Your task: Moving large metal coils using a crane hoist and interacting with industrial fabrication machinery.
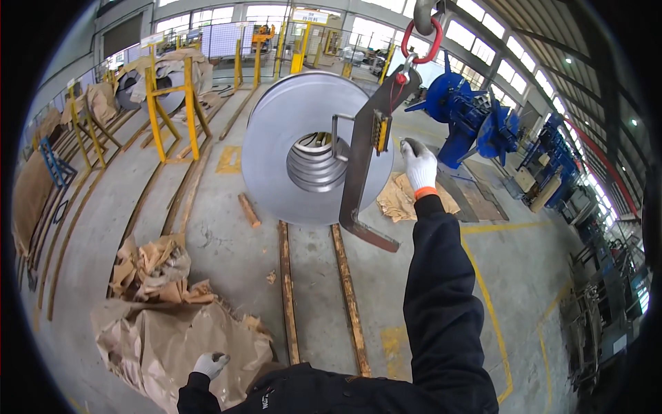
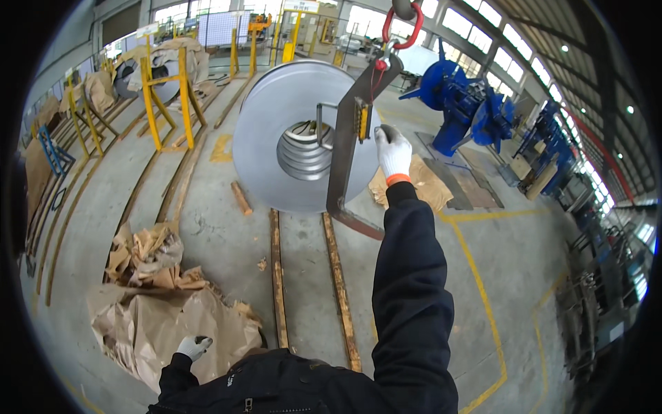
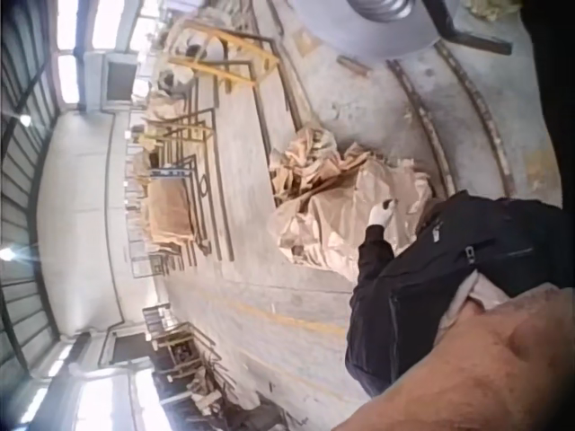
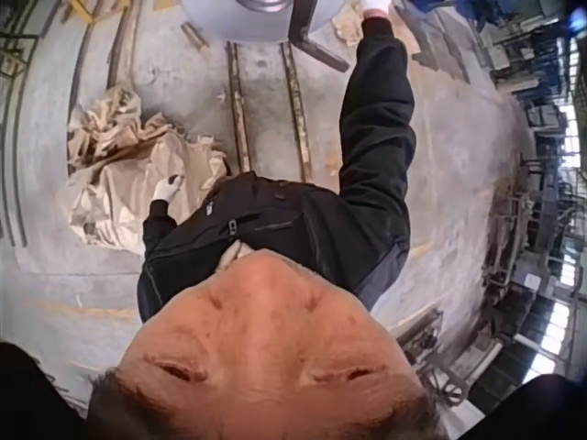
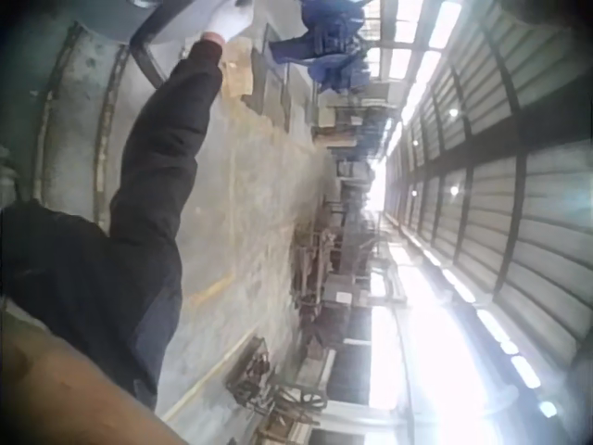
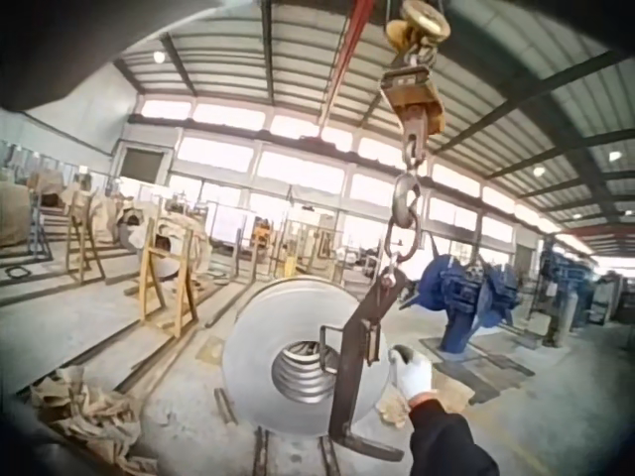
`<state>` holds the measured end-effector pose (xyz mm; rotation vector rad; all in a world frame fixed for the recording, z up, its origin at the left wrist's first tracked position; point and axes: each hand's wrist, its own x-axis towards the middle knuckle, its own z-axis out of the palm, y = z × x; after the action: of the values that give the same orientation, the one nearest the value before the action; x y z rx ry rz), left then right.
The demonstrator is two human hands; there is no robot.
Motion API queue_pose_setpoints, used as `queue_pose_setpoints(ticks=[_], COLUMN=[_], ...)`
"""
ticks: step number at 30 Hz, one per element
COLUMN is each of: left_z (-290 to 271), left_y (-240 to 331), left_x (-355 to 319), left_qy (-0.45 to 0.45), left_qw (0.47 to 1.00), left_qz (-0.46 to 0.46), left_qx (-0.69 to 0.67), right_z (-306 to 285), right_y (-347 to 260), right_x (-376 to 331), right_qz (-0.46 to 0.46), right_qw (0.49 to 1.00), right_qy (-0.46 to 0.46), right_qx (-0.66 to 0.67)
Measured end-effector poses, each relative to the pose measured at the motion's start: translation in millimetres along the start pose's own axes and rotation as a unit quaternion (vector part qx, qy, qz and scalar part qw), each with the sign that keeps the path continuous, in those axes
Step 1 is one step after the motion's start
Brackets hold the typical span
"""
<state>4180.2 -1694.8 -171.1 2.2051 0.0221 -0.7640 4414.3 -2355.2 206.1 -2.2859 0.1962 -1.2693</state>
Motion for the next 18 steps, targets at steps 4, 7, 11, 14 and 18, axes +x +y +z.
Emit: queue_pose_setpoints(ticks=[4,7,11,14,18], left_z=[-59.1,-89.7,-114.5,-114.9,-106.3], left_y=[28.2,65.6,145.6,177.5,221.5], left_x=[85.7,139.9,183.9,221.2,265.8], left_qy=[0.002,0.019,0.027,0.015,0.019], left_qw=[0.996,0.992,0.982,0.981,0.983], left_qz=[0.054,0.116,0.183,0.189,0.180], left_qx=[0.069,0.048,0.039,0.040,0.027], right_z=[50.6,79.9,116.3,136.7,145.4], right_y=[19.9,32.7,57.1,74.7,92.3], right_x=[70.1,111.3,156.3,180.4,196.8], right_qz=[-0.014,0.013,0.028,0.029,0.082], right_qw=[0.994,0.988,0.984,0.991,0.992], right_qy=[0.037,0.032,0.028,-0.005,-0.053], right_qx=[-0.101,-0.150,-0.174,-0.133,0.075])
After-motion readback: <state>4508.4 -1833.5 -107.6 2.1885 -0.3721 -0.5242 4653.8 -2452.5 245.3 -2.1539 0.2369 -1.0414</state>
